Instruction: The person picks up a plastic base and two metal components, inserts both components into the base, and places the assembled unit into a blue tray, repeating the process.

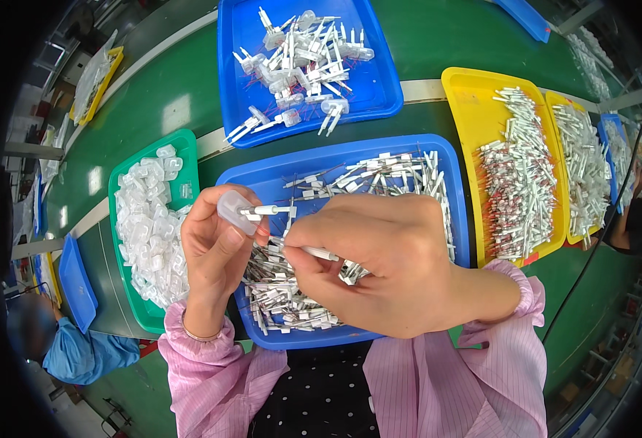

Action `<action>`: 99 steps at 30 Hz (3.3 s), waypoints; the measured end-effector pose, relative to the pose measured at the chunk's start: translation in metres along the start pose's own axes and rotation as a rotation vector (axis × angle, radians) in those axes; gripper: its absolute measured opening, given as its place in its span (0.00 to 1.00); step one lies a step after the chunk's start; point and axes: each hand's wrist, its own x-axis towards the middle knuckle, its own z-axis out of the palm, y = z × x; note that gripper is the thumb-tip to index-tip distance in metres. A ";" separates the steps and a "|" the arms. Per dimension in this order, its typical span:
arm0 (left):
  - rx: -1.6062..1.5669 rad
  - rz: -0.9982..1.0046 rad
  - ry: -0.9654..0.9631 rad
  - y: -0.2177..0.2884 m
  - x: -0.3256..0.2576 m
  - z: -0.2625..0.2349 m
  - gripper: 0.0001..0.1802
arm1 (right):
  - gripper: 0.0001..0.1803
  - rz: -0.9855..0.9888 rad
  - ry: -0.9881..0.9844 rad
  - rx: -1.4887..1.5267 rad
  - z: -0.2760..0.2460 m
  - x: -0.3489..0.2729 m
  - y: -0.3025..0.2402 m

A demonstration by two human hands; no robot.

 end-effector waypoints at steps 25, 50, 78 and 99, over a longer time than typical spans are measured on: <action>0.049 0.026 0.022 0.002 0.000 0.001 0.19 | 0.12 -0.179 0.087 -0.203 0.011 -0.006 0.007; -0.206 -0.101 0.113 -0.012 -0.008 0.006 0.14 | 0.05 0.213 0.079 0.417 0.045 -0.008 0.036; 1.639 0.224 0.367 0.052 0.027 -0.046 0.12 | 0.04 0.242 0.011 0.177 0.015 0.072 0.054; 1.157 0.288 0.295 0.055 0.040 -0.052 0.12 | 0.05 -0.431 -0.837 -0.718 0.062 0.021 0.077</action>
